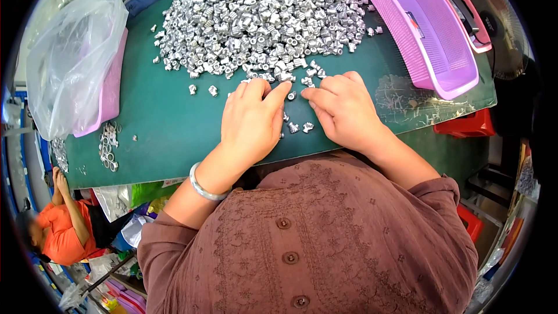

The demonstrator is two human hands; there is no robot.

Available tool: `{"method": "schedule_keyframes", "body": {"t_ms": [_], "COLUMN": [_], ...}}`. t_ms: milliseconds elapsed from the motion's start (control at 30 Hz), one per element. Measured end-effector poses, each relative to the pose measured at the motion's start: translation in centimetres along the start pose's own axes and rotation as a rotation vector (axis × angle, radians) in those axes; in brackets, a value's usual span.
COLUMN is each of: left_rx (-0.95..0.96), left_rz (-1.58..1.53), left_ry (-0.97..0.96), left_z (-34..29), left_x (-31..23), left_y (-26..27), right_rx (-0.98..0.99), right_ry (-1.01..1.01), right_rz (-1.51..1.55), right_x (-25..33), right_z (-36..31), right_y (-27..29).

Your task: The person empties small metal parts from a plastic bag onto the table and assembles them by fitting the pieces together by hand.

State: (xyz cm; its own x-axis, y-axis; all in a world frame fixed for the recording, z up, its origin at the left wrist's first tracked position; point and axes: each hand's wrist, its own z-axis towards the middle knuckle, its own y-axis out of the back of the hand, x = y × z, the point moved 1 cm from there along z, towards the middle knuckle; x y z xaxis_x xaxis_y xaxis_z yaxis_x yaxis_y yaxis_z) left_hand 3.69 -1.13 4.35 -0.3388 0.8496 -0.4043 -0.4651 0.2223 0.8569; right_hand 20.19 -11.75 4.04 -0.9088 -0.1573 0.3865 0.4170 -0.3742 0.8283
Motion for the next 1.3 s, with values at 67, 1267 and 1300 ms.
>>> {"method": "schedule_keyframes", "body": {"t_ms": [67,1267,1300], "left_rx": [0.009,0.008,0.034], "left_rz": [0.006,-0.194,-0.216], "left_ry": [0.004,-0.064,-0.067], "left_z": [0.3,0.5,0.5], "left_x": [0.0,-0.5,-0.5], "left_y": [0.0,-1.7,-1.6], "right_rx": [-0.016,0.021,0.016], "right_ry": [-0.030,-0.046,-0.011], "right_rz": [-0.011,-0.021,0.025], "right_x": [-0.4,-1.6,-1.6], "right_z": [0.0,-0.1,-0.3], "right_y": [0.2,1.0,1.2]}}
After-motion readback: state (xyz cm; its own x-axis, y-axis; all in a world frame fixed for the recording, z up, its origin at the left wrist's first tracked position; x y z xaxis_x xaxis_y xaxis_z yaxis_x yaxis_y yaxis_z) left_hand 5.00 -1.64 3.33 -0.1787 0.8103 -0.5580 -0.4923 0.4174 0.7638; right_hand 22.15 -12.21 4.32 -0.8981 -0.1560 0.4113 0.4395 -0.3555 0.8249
